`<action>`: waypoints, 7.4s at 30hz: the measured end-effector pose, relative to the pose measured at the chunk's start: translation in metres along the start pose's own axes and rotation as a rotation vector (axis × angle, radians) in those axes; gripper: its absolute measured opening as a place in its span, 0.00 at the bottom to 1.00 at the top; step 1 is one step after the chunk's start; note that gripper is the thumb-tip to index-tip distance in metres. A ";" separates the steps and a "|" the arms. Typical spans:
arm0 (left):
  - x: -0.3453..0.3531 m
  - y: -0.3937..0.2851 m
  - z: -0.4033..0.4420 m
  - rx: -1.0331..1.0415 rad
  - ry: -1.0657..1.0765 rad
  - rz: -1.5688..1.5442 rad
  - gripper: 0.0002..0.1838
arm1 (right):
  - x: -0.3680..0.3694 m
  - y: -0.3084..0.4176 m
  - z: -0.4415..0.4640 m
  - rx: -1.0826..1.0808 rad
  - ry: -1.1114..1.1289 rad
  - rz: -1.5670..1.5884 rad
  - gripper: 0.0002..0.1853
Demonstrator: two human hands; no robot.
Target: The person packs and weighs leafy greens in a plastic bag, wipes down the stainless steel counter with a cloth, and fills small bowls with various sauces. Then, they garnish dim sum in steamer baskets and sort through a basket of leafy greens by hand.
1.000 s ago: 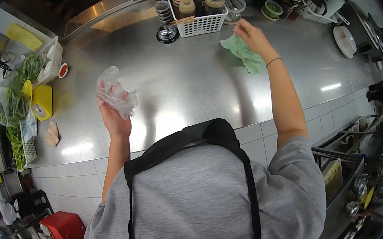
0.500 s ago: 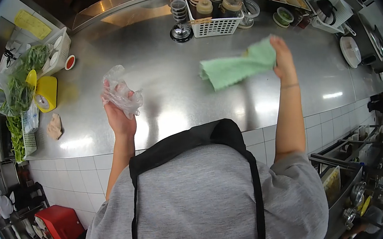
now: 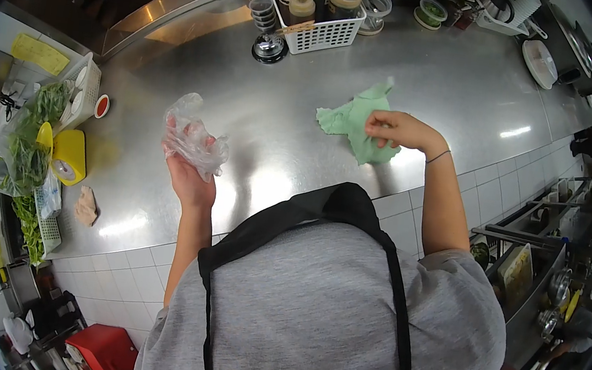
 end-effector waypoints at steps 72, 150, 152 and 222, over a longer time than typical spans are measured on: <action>-0.006 0.020 -0.024 -0.071 -0.329 0.214 0.29 | -0.174 0.157 0.155 -0.994 -0.323 0.606 0.11; -0.444 -0.207 -0.044 0.141 -0.688 -0.048 0.27 | 0.414 0.615 0.506 -0.502 -0.157 -1.253 0.33; -0.442 -0.213 -0.034 0.156 -0.688 -0.011 0.27 | 0.411 0.614 0.484 -0.553 -0.240 -1.180 0.30; -0.204 -0.105 -0.009 0.058 -0.437 0.146 0.28 | -0.148 0.279 0.290 -0.478 -1.260 -0.252 0.37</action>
Point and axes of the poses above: each hand's wrist, its own z-axis towards the middle knuckle, its own x-axis out of the palm, y = z × x, the point moved 2 cm from there along z, towards the middle knuckle, and after that the axes turned 2 degrees about x, right-handed, at the moved point
